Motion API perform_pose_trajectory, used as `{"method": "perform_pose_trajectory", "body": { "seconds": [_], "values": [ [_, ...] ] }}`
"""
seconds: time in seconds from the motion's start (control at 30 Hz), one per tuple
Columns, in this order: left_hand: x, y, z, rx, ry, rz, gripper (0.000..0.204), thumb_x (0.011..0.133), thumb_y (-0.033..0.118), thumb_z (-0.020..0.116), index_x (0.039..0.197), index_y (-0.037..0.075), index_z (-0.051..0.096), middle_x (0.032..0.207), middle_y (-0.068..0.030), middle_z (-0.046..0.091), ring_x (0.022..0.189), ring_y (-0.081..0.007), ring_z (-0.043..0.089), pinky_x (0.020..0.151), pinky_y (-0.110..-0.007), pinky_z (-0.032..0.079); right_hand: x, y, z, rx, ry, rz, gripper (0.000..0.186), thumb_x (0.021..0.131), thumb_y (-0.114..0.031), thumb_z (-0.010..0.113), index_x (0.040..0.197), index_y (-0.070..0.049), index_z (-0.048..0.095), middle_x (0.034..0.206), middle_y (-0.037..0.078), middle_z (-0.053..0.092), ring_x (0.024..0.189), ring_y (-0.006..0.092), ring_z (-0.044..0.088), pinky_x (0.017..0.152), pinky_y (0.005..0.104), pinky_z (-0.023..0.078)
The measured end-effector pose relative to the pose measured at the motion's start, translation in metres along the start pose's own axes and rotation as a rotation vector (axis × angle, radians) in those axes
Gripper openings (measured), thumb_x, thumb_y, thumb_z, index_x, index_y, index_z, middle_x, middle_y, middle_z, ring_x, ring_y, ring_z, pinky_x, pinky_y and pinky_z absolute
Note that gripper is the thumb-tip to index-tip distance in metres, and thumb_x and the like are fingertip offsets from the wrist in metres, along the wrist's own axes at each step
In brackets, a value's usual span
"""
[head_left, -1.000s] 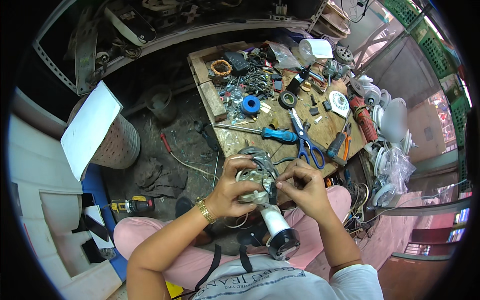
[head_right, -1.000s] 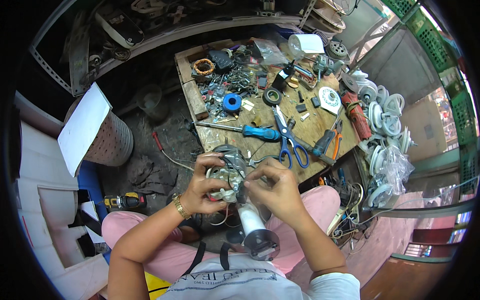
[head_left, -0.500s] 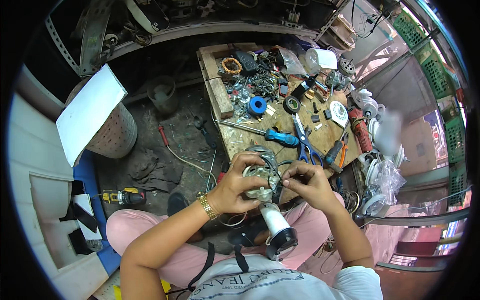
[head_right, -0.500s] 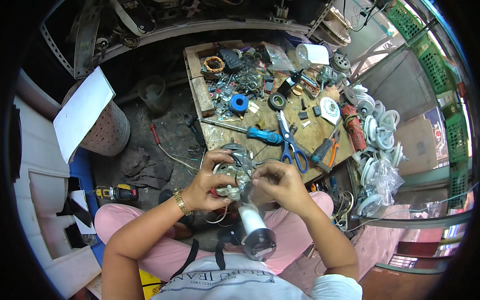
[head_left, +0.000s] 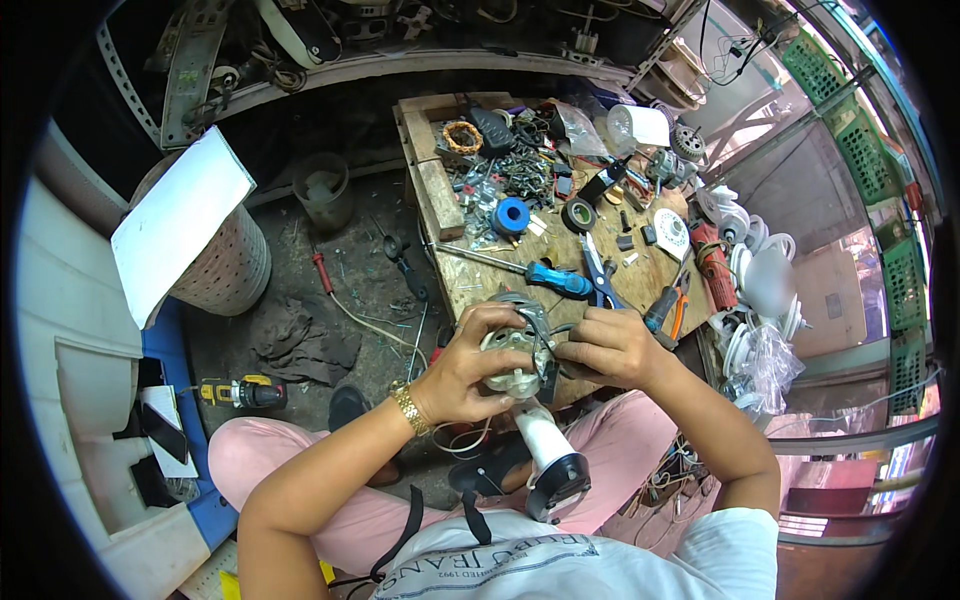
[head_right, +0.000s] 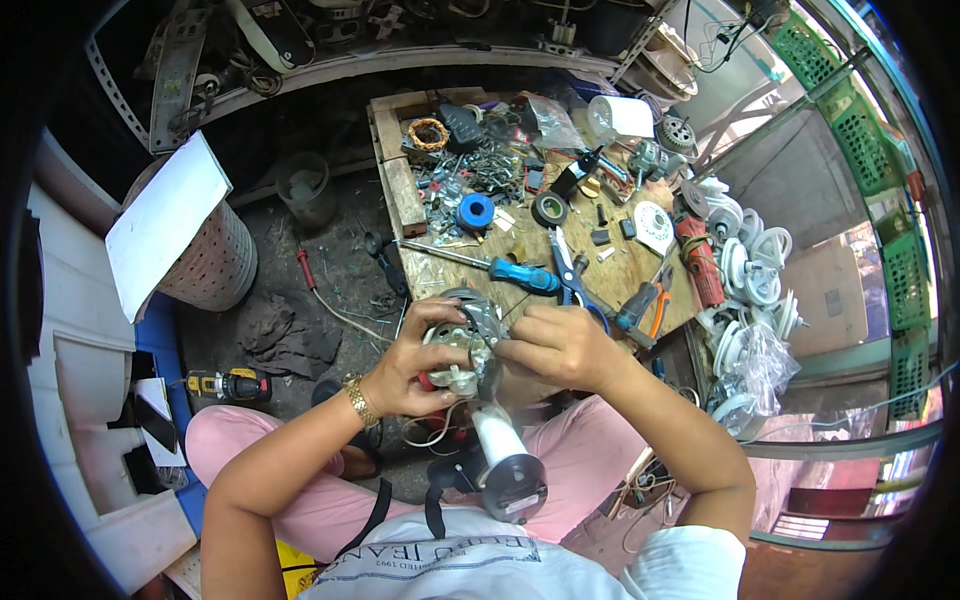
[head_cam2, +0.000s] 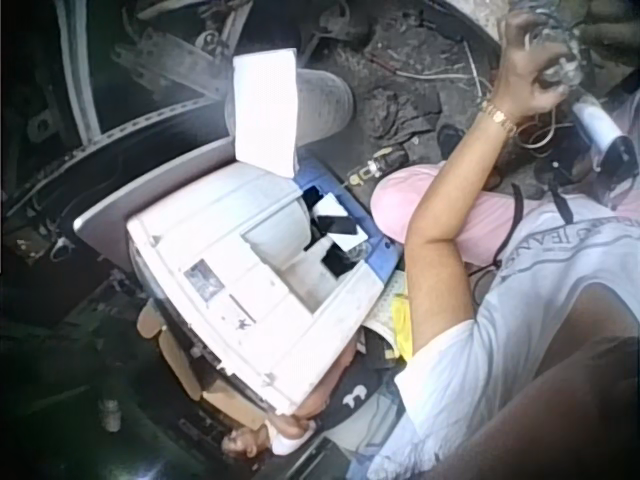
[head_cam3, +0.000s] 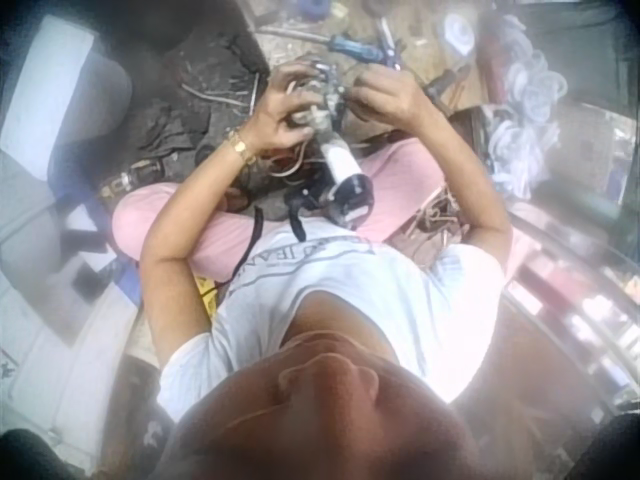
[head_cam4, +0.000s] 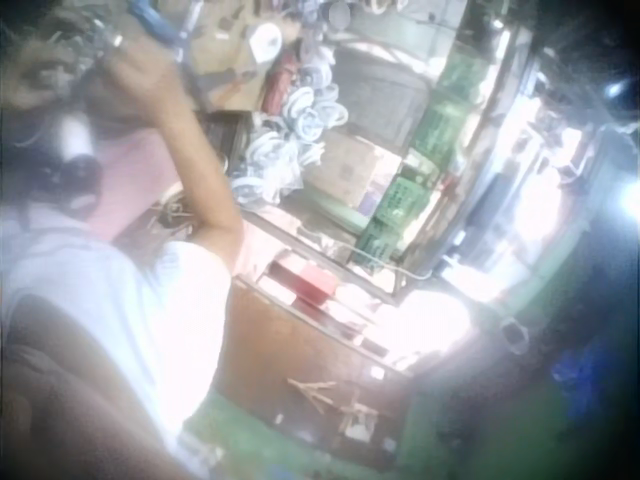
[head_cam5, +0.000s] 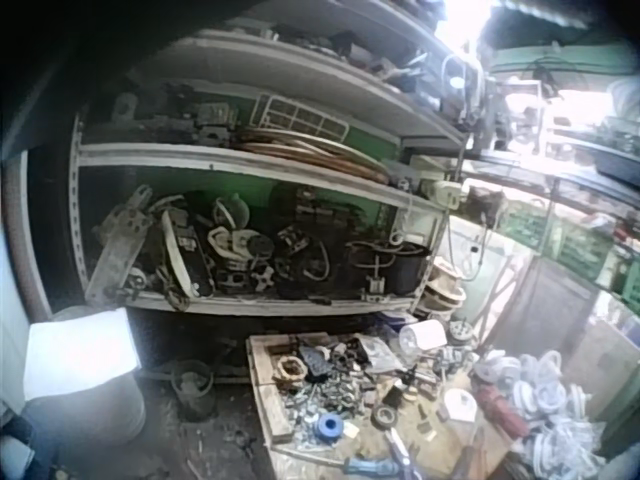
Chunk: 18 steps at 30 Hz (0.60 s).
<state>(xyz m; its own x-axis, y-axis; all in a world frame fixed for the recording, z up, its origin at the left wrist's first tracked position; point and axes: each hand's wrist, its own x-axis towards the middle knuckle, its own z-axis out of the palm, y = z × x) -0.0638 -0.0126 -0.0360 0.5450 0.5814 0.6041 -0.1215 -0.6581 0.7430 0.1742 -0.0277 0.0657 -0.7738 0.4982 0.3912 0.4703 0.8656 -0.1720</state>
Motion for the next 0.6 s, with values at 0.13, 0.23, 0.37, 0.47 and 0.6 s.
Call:
{"method": "perform_pose_trajectory", "body": {
  "seconds": [0.13, 0.23, 0.37, 0.47, 0.6],
  "values": [
    [0.002, 0.0, 0.0, 0.002, -0.008, -0.001, 0.041, 0.058, 0.017, 0.079, 0.097, 0.016, 0.067, 0.125, -0.0122, 0.046, 0.125, -0.0383, 0.041, 0.107, -0.052, 0.034, -0.007, 0.0, 0.004, -0.076, -0.003, -0.064, 0.026, 0.065, -0.008, 0.074, 0.09, -0.006, 0.067, 0.073, 0.004, 0.054, 0.06, 0.021, 0.053, 0.05, 0.0327, 0.045],
    [0.003, 0.001, 0.001, 0.006, -0.001, -0.002, 0.04, 0.058, 0.017, 0.08, 0.097, 0.016, 0.067, 0.125, -0.0122, 0.045, 0.125, -0.0382, 0.041, 0.107, -0.052, 0.034, -0.014, -0.019, 0.017, 0.053, 0.096, 0.179, 0.019, 0.072, -0.005, 0.072, 0.09, -0.004, 0.067, 0.077, 0.003, 0.057, 0.062, 0.0161, 0.055, 0.052, 0.0295, 0.045],
    [0.006, 0.005, 0.005, 0.023, -0.004, -0.013, 0.04, 0.059, 0.018, 0.08, 0.097, 0.016, 0.066, 0.125, -0.0119, 0.045, 0.125, -0.0377, 0.04, 0.107, -0.051, 0.034, -0.032, -0.052, 0.037, 0.718, 0.311, 1.048, 0.012, 0.083, -0.005, 0.07, 0.094, -0.001, 0.066, 0.091, 0.003, 0.065, 0.076, 0.0072, 0.057, 0.065, 0.023, 0.045],
    [0.006, 0.005, 0.004, 0.03, -0.006, -0.044, 0.039, 0.06, 0.019, 0.08, 0.096, 0.016, 0.066, 0.125, -0.0126, 0.045, 0.124, -0.0371, 0.041, 0.107, -0.05, 0.034, -0.028, -0.07, 0.034, 0.957, 0.367, 1.213, 0.031, 0.077, -0.009, 0.077, 0.104, 0.0, 0.063, 0.096, 0.002, 0.065, 0.085, 0.0089, 0.058, 0.076, 0.024, 0.046],
    [0.013, 0.01, 0.001, 0.033, -0.033, -0.048, 0.04, 0.061, 0.02, 0.078, 0.098, 0.014, 0.064, 0.124, -0.0141, 0.045, 0.123, -0.0372, 0.041, 0.106, -0.048, 0.034, -0.026, -0.079, 0.037, 0.831, 0.424, 1.219, 0.04, 0.072, -0.011, 0.082, 0.106, 0.001, 0.064, 0.093, 0.002, 0.064, 0.083, 0.008, 0.059, 0.073, 0.0236, 0.047]
  ]
}}
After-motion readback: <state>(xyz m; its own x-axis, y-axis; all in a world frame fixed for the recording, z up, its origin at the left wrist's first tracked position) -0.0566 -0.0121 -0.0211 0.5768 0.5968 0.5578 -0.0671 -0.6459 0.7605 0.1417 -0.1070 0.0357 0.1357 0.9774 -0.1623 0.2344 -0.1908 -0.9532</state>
